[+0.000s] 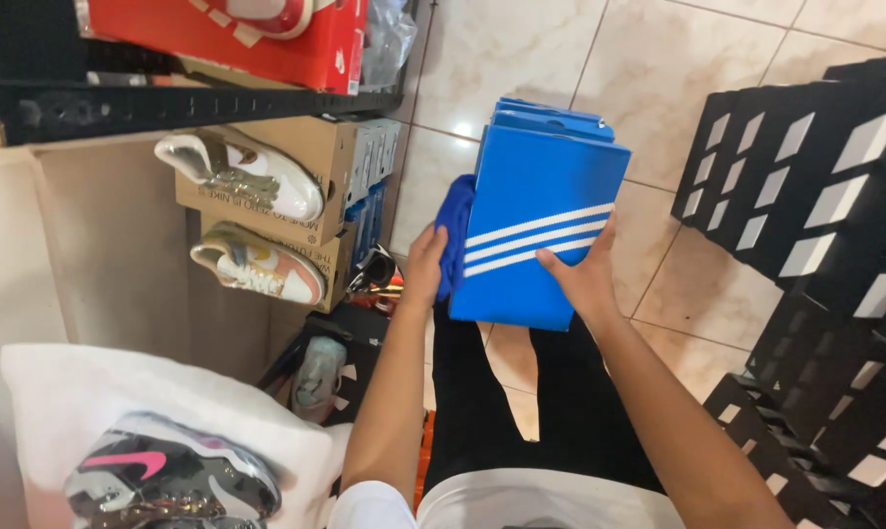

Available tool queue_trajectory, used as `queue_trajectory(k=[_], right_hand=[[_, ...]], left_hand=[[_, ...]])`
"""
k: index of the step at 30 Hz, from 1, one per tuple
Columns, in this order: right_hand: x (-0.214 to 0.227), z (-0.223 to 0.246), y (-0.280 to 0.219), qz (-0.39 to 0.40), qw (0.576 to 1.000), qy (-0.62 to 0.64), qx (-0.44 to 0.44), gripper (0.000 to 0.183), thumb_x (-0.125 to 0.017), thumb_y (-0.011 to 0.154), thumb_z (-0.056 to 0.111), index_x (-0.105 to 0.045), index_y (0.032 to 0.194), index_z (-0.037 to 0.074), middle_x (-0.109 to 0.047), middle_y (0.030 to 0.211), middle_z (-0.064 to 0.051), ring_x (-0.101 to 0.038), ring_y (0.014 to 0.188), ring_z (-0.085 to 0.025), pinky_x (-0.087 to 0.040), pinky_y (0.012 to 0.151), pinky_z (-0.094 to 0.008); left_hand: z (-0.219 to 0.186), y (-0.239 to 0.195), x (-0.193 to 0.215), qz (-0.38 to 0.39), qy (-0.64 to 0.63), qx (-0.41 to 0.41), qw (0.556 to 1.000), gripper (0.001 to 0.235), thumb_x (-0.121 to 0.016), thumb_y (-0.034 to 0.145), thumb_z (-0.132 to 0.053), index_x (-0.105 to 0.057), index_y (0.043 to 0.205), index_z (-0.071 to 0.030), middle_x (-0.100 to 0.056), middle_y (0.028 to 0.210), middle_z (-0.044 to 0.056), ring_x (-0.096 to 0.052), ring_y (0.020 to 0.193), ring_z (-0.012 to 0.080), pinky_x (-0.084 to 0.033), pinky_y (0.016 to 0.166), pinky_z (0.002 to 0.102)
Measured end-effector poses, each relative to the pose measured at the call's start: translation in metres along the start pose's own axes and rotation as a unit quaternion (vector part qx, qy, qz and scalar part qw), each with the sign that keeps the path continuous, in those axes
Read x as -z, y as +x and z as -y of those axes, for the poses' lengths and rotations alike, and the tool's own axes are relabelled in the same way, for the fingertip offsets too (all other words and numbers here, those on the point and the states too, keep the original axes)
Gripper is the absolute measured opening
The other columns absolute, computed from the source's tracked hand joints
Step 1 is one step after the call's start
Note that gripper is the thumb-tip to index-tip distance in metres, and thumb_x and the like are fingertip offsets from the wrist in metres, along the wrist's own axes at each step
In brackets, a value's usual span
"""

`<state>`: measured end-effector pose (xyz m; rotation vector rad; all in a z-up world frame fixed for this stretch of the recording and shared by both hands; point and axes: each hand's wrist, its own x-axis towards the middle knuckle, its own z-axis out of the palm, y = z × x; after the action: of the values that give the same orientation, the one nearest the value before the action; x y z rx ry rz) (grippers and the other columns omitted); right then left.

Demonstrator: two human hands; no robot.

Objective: Cleaning and organizing shoe boxes by wiping them with a cloth and restacking them in a warehouse.

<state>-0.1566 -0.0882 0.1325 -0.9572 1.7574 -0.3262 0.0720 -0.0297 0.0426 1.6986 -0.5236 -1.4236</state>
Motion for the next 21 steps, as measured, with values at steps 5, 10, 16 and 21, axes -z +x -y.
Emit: queue_trajectory(k=[5, 10, 16, 21], right_hand=[[0.036, -0.070, 0.012, 0.090, 0.980, 0.170, 0.052, 0.093, -0.062, 0.099, 0.029, 0.004, 0.164, 0.017, -0.003, 0.166, -0.029, -0.016, 0.148, -0.056, -0.027, 0.113, -0.071], [0.094, -0.092, -0.033, 0.120, 0.901, 0.400, 0.117, 0.108, -0.052, 0.082, 0.072, -0.005, 0.165, 0.021, -0.013, 0.170, -0.016, -0.024, 0.151, -0.040, -0.032, 0.112, -0.055], [0.125, -0.291, -0.038, 0.122, 0.848, 0.506, 0.099, 0.104, -0.040, 0.082, 0.076, -0.011, 0.159, 0.012, -0.024, 0.158, -0.022, -0.033, 0.137, -0.047, -0.027, 0.111, -0.067], [0.118, -0.386, 0.010, 0.080, 0.766, 0.638, -0.028, 0.068, -0.041, 0.095, 0.043, -0.048, 0.149, 0.004, -0.061, 0.138, -0.021, -0.062, 0.119, -0.044, -0.040, 0.106, -0.067]], left_hand=[[-0.047, -0.038, -0.022, 0.047, -0.058, 0.026, 0.997, 0.044, -0.060, 0.105, -0.034, -0.062, 0.140, -0.007, -0.063, 0.138, 0.011, -0.054, 0.127, 0.0194, -0.040, 0.115, 0.042], [-0.035, -0.070, -0.120, 0.196, 0.109, -0.224, 0.949, 0.052, -0.070, 0.100, -0.030, -0.058, 0.143, -0.002, -0.058, 0.141, 0.025, -0.048, 0.139, 0.0367, -0.034, 0.119, 0.051], [-0.016, -0.070, -0.262, 0.235, 0.425, -0.393, 0.781, 0.065, -0.031, 0.102, -0.066, -0.039, 0.158, -0.034, -0.045, 0.161, 0.017, -0.025, 0.162, 0.0515, -0.021, 0.128, 0.073], [-0.032, -0.042, -0.274, 0.115, 0.536, -0.338, 0.765, 0.051, -0.048, 0.101, -0.053, -0.052, 0.150, -0.035, -0.046, 0.162, 0.011, -0.026, 0.159, 0.0426, -0.016, 0.127, 0.066]])
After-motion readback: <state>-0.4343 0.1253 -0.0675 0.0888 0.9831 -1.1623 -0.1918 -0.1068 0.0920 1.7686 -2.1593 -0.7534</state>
